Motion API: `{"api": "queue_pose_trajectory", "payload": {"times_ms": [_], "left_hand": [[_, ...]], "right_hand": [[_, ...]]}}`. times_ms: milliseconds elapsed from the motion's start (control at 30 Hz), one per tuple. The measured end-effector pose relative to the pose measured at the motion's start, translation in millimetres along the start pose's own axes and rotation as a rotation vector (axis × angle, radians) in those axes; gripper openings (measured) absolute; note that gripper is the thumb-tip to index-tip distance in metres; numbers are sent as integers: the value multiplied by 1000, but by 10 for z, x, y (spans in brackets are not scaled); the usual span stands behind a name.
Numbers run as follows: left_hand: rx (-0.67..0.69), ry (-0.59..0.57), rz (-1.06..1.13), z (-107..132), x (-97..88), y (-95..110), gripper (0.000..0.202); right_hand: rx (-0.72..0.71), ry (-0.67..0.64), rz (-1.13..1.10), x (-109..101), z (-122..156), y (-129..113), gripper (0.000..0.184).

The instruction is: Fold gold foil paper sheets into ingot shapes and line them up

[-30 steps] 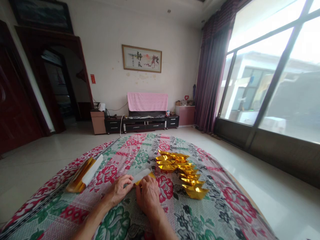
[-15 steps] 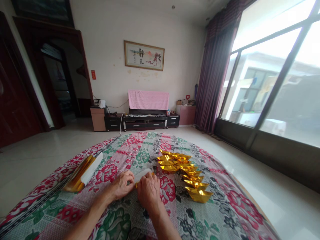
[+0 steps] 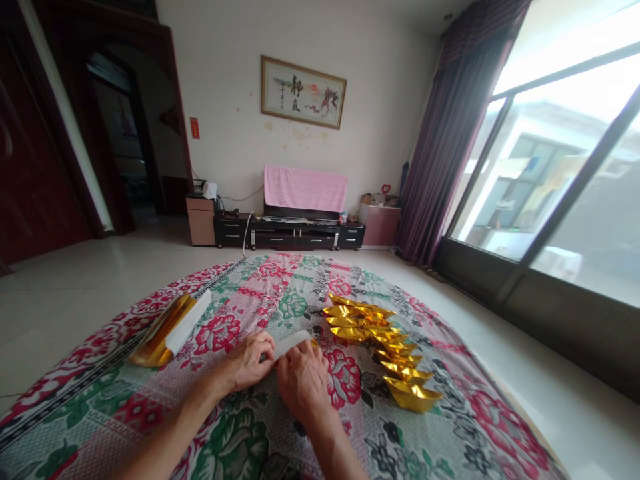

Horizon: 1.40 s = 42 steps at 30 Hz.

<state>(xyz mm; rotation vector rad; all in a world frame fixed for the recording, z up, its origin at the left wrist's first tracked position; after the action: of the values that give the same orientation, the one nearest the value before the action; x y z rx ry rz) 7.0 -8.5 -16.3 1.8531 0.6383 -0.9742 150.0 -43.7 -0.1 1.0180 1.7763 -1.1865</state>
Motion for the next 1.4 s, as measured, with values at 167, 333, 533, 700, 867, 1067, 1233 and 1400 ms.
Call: {"api": "queue_pose_trajectory", "payload": {"times_ms": [167, 333, 533, 700, 867, 1067, 1233, 1400], "left_hand": [[14, -21, 40, 12, -15, -19, 13], [45, -78, 134, 37, -113, -38, 13], [35, -97, 146, 33, -145, -44, 17], [40, -56, 154, 25, -126, -52, 23], [-4, -19, 101, -4, -96, 1, 16], [17, 32, 25, 3, -32, -7, 18], [40, 3, 61, 23, -63, -7, 15], [4, 28, 60, 3, -26, -29, 14]], "right_hand": [[8, 7, 43, 25, -4, 7, 23], [5, 20, 45, 30, -15, 6, 22], [18, 26, 44, 42, -11, 19, 20], [21, 30, 56, 38, -4, 1, 19], [21, 7, 58, 24, -12, 7, 20], [-14, -1, 20, 42, -30, 80, 26], [-25, 2, 1, 51, -29, 92, 26], [-11, 7, 9, 63, -35, 90, 26]]}}
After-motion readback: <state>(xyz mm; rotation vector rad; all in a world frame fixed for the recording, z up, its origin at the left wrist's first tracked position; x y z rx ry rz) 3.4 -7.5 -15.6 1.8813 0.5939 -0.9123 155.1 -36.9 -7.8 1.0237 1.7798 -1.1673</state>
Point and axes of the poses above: each hand's wrist, its own z-axis away from the middle knuckle, its own x-axis out of the palm, y = z × x, the point moved 2 cm from there along -z, towards the middle knuckle, and after that the axes turned 1 degree about -z, right-handed, at the moved point
